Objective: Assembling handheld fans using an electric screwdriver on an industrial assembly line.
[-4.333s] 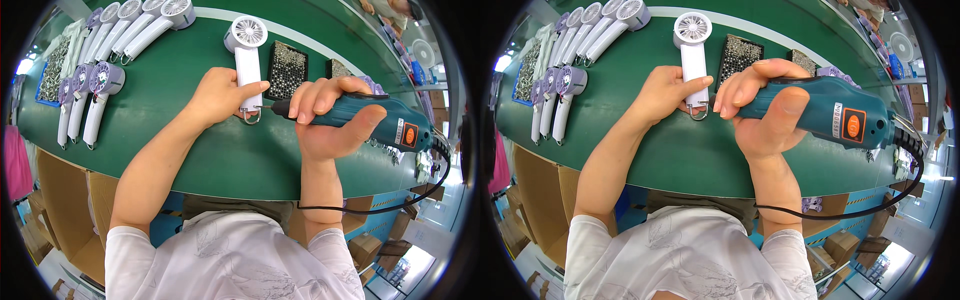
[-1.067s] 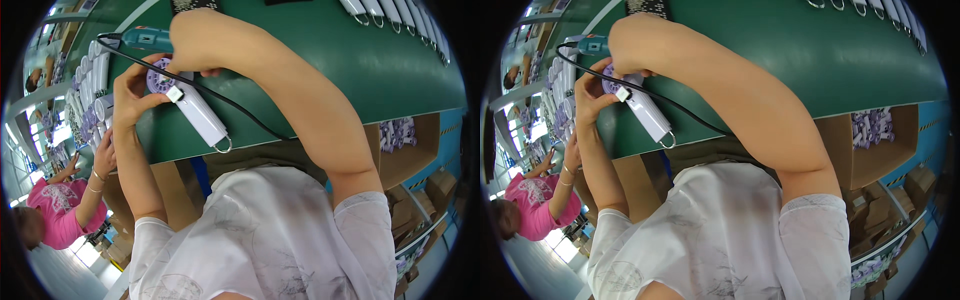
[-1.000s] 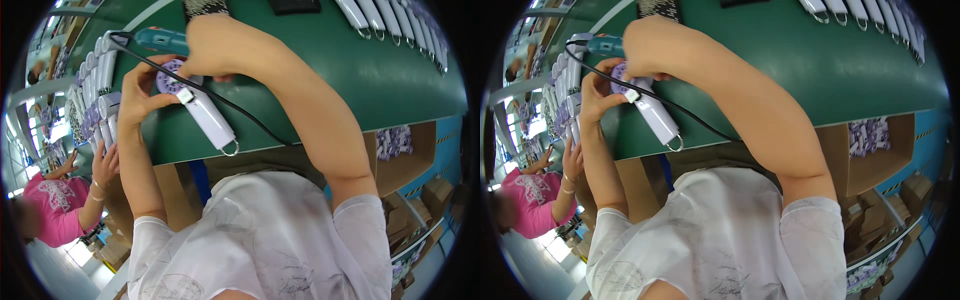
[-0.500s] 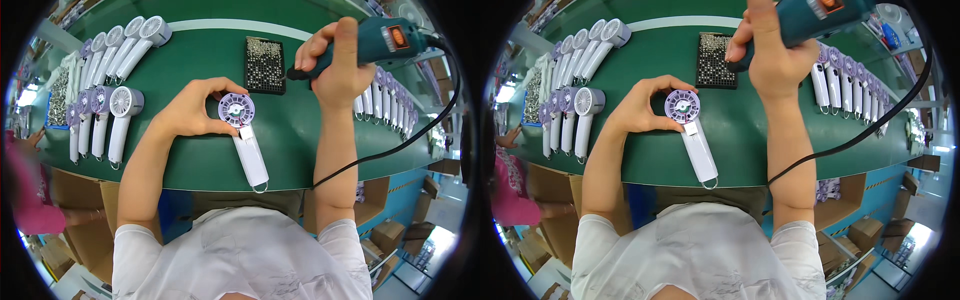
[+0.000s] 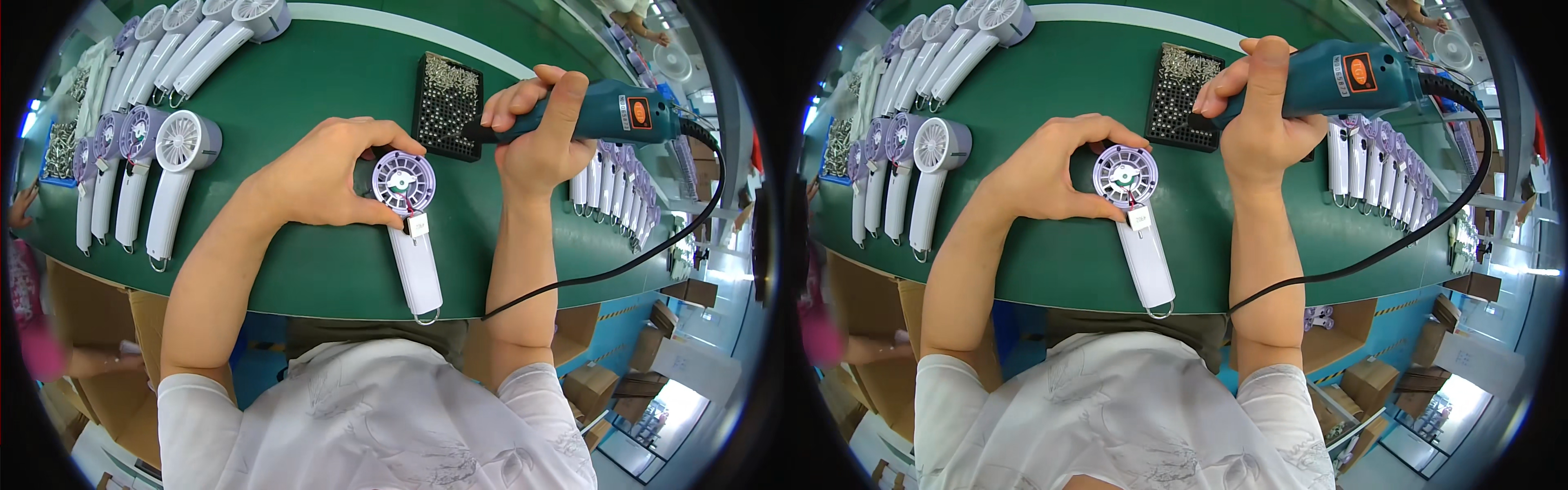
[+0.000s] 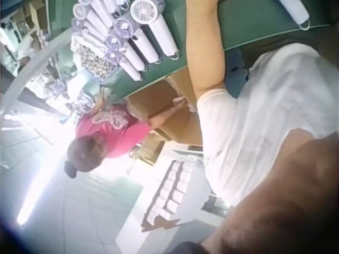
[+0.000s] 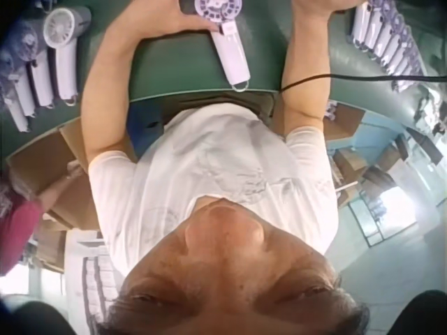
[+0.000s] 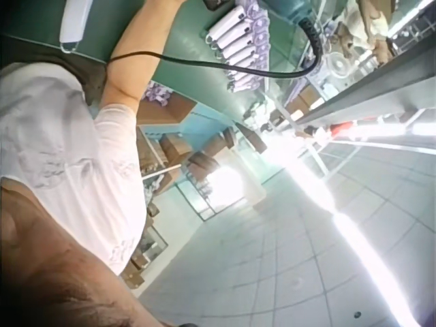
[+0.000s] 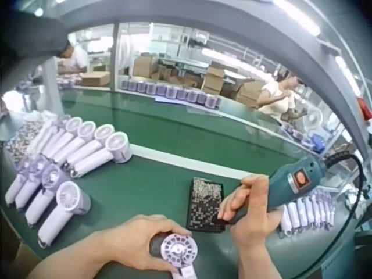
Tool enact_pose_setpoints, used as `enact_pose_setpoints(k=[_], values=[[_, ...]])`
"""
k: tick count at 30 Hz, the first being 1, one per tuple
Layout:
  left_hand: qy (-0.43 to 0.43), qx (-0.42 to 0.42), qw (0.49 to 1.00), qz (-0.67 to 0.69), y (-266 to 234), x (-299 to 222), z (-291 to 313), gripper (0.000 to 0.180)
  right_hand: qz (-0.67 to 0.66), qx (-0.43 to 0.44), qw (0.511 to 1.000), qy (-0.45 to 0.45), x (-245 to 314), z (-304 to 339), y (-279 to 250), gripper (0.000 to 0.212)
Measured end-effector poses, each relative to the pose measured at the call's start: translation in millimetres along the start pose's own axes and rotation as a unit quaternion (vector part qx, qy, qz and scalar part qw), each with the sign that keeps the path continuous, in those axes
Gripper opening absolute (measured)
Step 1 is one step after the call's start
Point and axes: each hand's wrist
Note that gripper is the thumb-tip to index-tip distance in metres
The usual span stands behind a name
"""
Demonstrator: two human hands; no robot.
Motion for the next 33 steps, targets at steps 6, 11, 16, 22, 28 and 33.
enact_pose_setpoints(k=[6, 11, 16, 22, 28, 33], values=[[-0.011, 0.005, 1.0, 0.007, 0, -1, -1, 0.065, -0.01, 0.005, 1.0, 0.005, -1, 1, -1, 0.034], [-0.008, 0.005, 1.0, 0.005, 0, 0, -1, 0.066, 0.025, 0.022, 0.999, -0.005, -5, 3, -3, 0.039], [-0.011, 0.009, 1.0, 0.011, 0, 0, -1, 0.067, -0.014, -0.007, 1.0, 0.011, -3, 2, -1, 0.032], [-0.015, 0.012, 1.0, 0.013, 0, 1, -2, 0.066, -0.021, -0.007, 1.0, 0.013, -4, 1, -4, 0.029], [-0.015, 0.012, 1.0, 0.013, -1, 0, -1, 0.066, -0.029, 0.032, 0.999, 0.022, -4, 3, 2, 0.021], [-0.017, 0.013, 1.0, 0.021, -1, 2, 0, 0.067, 0.046, 0.061, 0.997, 0.012, -1, 5, 11, 0.021]])
Point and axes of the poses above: each hand's wrist, its own z-axis away from the middle knuckle, its own y-axis out of the palm, x = y × z, and after that the axes turned 1 degree about -z, right-handed
